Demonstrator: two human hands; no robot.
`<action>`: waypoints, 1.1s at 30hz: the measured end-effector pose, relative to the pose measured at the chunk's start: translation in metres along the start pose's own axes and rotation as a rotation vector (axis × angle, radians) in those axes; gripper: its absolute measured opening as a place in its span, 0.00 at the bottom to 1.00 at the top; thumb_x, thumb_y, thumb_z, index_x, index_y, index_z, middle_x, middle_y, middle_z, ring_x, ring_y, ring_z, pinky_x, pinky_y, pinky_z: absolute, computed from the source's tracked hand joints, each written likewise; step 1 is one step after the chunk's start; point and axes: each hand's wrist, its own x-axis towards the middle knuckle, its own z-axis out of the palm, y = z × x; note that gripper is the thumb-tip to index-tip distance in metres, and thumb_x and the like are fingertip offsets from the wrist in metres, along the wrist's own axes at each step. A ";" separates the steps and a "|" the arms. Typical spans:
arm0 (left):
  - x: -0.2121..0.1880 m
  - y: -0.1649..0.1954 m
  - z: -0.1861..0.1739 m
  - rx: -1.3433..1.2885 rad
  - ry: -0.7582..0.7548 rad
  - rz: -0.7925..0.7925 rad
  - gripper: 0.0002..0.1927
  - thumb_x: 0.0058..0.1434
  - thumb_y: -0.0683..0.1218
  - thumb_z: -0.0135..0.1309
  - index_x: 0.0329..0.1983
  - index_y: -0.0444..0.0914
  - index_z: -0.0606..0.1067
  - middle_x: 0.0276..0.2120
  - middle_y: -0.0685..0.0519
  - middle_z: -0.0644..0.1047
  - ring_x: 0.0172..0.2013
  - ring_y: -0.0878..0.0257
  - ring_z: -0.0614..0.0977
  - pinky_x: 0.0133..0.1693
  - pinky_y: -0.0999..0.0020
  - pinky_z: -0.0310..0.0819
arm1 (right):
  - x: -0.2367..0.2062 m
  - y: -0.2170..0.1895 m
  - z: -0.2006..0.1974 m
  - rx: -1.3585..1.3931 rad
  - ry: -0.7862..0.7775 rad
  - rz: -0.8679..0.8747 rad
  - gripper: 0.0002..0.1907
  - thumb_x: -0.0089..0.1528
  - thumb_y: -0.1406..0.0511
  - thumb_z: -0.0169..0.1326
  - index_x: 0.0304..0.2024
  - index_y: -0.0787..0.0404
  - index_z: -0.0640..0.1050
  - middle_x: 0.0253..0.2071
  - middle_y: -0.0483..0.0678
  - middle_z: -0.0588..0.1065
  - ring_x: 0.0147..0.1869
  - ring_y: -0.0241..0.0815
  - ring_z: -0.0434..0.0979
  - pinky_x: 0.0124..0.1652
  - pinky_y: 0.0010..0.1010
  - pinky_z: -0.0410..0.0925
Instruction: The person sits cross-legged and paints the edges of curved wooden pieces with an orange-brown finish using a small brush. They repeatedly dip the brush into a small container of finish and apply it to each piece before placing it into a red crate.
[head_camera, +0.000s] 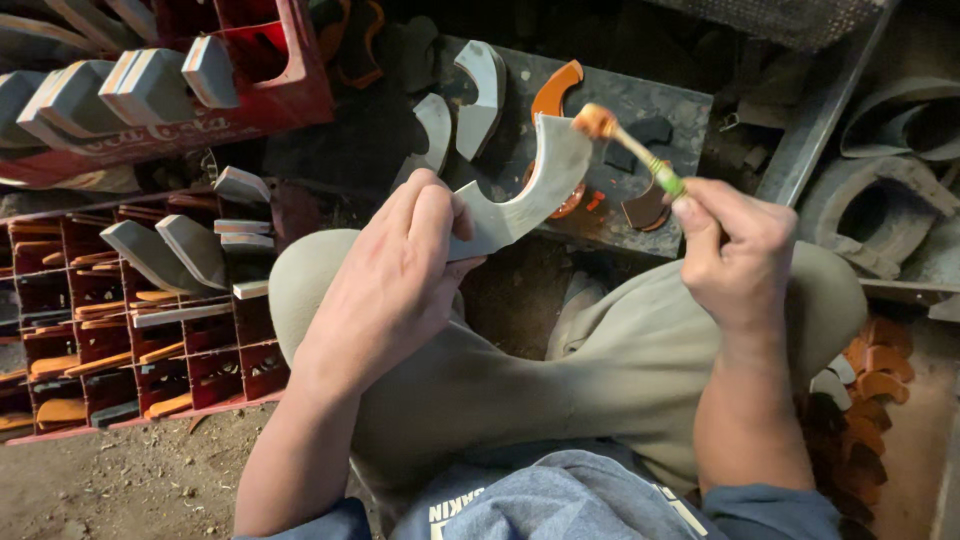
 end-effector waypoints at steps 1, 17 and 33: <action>0.000 0.000 0.001 0.017 0.000 -0.001 0.21 0.48 0.32 0.59 0.42 0.33 0.64 0.40 0.43 0.69 0.45 0.43 0.75 0.46 0.54 0.69 | 0.000 0.000 0.001 -0.049 0.023 0.035 0.06 0.70 0.74 0.56 0.47 0.71 0.82 0.31 0.52 0.76 0.29 0.38 0.71 0.32 0.28 0.62; 0.002 0.001 -0.001 -0.015 0.026 -0.013 0.20 0.52 0.34 0.61 0.42 0.32 0.64 0.40 0.43 0.69 0.44 0.43 0.75 0.45 0.55 0.69 | 0.000 -0.001 -0.002 0.103 -0.080 -0.111 0.07 0.66 0.75 0.54 0.46 0.70 0.81 0.31 0.53 0.77 0.28 0.37 0.75 0.30 0.25 0.65; 0.002 -0.001 0.000 -0.008 0.010 -0.012 0.20 0.52 0.35 0.62 0.42 0.33 0.64 0.40 0.43 0.69 0.44 0.43 0.75 0.45 0.55 0.69 | 0.002 -0.007 0.009 0.061 -0.065 -0.103 0.07 0.67 0.75 0.56 0.47 0.72 0.81 0.37 0.56 0.80 0.35 0.39 0.79 0.37 0.27 0.69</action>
